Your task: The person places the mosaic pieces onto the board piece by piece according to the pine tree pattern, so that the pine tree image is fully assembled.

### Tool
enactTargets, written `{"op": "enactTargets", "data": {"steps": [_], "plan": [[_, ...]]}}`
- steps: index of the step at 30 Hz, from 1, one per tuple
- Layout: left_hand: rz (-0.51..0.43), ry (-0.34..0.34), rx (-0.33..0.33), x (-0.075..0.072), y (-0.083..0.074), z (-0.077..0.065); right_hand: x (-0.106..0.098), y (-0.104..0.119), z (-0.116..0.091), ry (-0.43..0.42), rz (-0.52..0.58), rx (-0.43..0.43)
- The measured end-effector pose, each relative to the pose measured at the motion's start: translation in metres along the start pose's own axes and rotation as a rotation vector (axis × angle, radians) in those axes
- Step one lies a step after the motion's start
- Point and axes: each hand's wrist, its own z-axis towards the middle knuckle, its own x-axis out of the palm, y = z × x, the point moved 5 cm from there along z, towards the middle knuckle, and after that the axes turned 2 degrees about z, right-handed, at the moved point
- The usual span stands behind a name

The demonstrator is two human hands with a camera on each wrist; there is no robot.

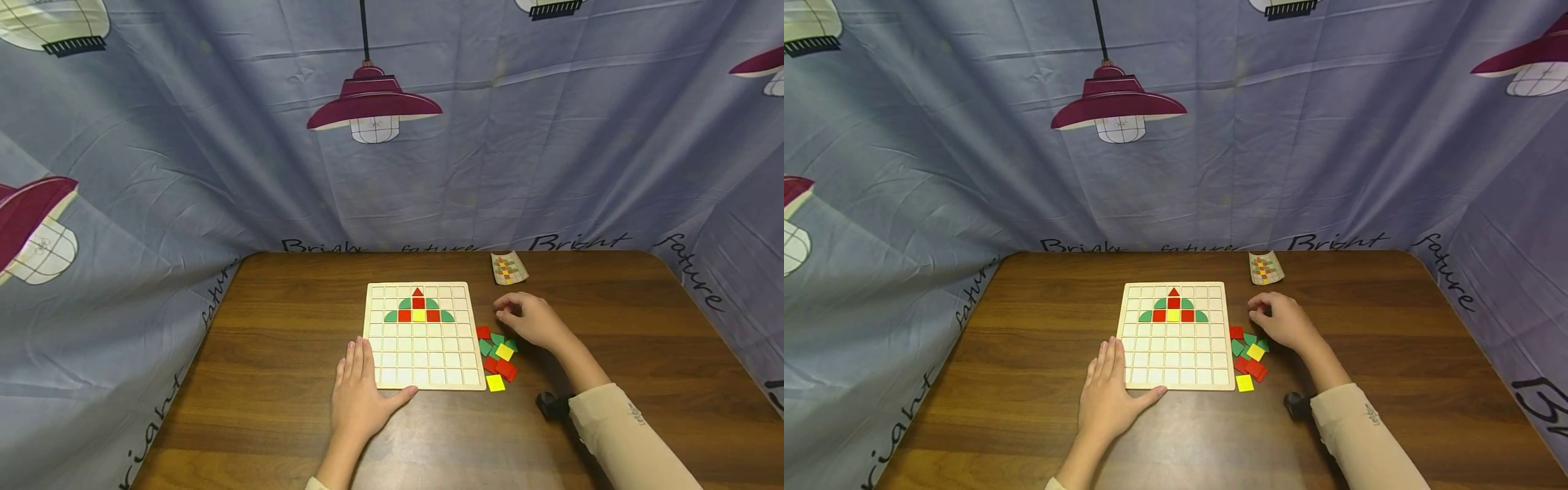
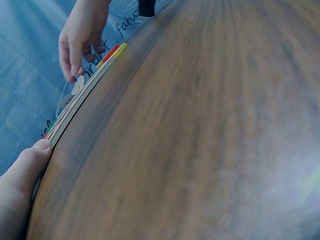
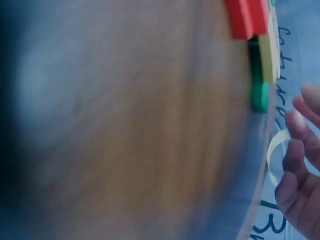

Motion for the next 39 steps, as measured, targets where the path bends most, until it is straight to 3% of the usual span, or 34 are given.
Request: {"op": "enactTargets", "data": {"steps": [8,23,33,39], "plan": [[-0.003,0.001,-0.002,0.000,0.000,0.000,0.011,-0.012,-0.010,0.125,0.013,-0.046],[-0.006,0.003,0.001,0.000,0.000,0.000,0.013,-0.013,-0.007,0.045,-0.003,-0.041],[-0.006,0.007,-0.004,-0.001,-0.001,0.000,0.010,-0.014,-0.008,0.109,0.008,-0.098],[-0.005,0.001,-0.004,-0.001,0.000,0.000,0.012,-0.018,-0.007,0.117,0.020,-0.067]]}}
